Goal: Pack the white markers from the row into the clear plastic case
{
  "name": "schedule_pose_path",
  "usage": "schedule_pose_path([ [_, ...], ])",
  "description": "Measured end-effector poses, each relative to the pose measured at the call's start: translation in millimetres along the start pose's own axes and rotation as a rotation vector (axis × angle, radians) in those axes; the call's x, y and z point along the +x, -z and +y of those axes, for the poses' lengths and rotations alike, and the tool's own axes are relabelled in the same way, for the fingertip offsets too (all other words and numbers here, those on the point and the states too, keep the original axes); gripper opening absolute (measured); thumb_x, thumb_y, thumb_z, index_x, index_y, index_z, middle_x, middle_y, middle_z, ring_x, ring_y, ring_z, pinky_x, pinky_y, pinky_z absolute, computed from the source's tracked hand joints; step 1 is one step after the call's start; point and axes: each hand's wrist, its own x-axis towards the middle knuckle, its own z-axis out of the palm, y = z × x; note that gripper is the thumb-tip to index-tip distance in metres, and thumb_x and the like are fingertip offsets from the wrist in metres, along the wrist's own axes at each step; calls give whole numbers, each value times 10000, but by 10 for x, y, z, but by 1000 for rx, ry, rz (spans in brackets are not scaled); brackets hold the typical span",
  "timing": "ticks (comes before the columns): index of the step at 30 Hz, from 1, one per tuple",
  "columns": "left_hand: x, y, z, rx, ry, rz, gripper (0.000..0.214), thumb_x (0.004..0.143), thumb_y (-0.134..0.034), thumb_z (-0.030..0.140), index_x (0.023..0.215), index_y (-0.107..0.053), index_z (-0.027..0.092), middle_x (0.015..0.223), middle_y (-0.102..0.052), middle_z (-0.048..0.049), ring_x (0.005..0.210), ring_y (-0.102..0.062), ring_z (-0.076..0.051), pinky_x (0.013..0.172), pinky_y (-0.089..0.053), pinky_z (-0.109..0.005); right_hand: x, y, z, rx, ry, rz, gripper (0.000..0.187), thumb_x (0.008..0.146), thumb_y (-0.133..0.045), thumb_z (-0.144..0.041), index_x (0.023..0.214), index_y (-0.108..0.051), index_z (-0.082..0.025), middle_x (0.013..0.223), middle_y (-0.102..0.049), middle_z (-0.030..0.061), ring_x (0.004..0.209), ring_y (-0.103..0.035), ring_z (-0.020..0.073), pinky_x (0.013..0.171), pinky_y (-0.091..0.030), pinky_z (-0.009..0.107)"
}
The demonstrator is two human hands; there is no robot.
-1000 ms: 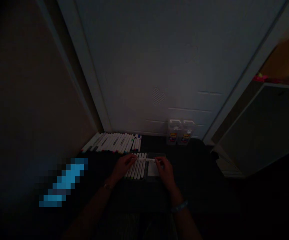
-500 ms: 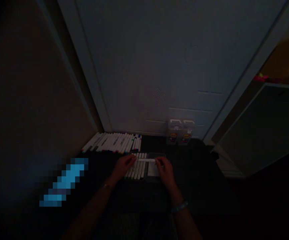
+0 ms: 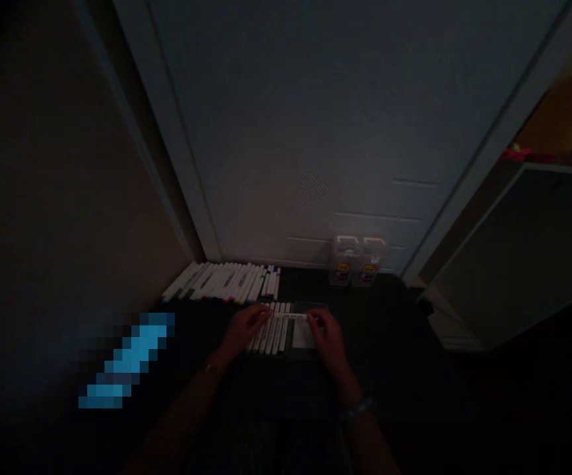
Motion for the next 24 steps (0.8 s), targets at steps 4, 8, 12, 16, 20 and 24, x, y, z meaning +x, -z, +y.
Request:
schedule_pose_path([
  [4,-3,6,7,29,-11,6,329,873,-413,432,883,-638,191,748,-637,-4,641,-544,-132,607,-402,-215,2,-2,4,1,7,-1,253,886,-447,-374,983,-612,-209,950,-637,55,855,-581,190,750,-450,299],
  [8,-3,13,8,55,-11,7,324,879,-401,425,858,-636,203,735,-638,-3,648,-555,-138,596,-394,-215,-3,4,-17,2,-3,6,282,883,-451,-368,1089,-581,-225,981,-629,54,842,-579,187,745,-457,299],
  [12,-2,18,-3,48,-7,16,327,887,-387,418,845,-625,197,738,-643,-1,654,-567,-136,589,-394,-210,-8,5,-35,-9,41,-24,266,879,-461,-352,1083,-590,-240,975,-619,47,820,-571,177,747,-452,300],
  [16,-3,13,-13,43,13,34,332,884,-389,424,837,-622,192,736,-645,-1,655,-572,-134,598,-407,-209,-5,-2,-27,-25,60,-37,250,860,-494,-348,1058,-603,-243,935,-614,43,788,-563,173,742,-451,307],
  [20,-1,2,-25,32,17,37,332,880,-395,431,897,-625,193,794,-655,-12,673,-571,-138,629,-424,-219,-2,-5,-24,-25,61,-35,234,854,-506,-348,1035,-608,-240,918,-607,39,777,-559,168,729,-449,301],
  [24,1,0,-31,41,20,55,316,871,-417,427,921,-632,201,825,-661,-11,685,-574,-140,654,-431,-228,3,-4,-34,-29,58,-32,220,847,-521,-343,1012,-616,-235,901,-607,38,763,-557,166,720,-447,298],
])
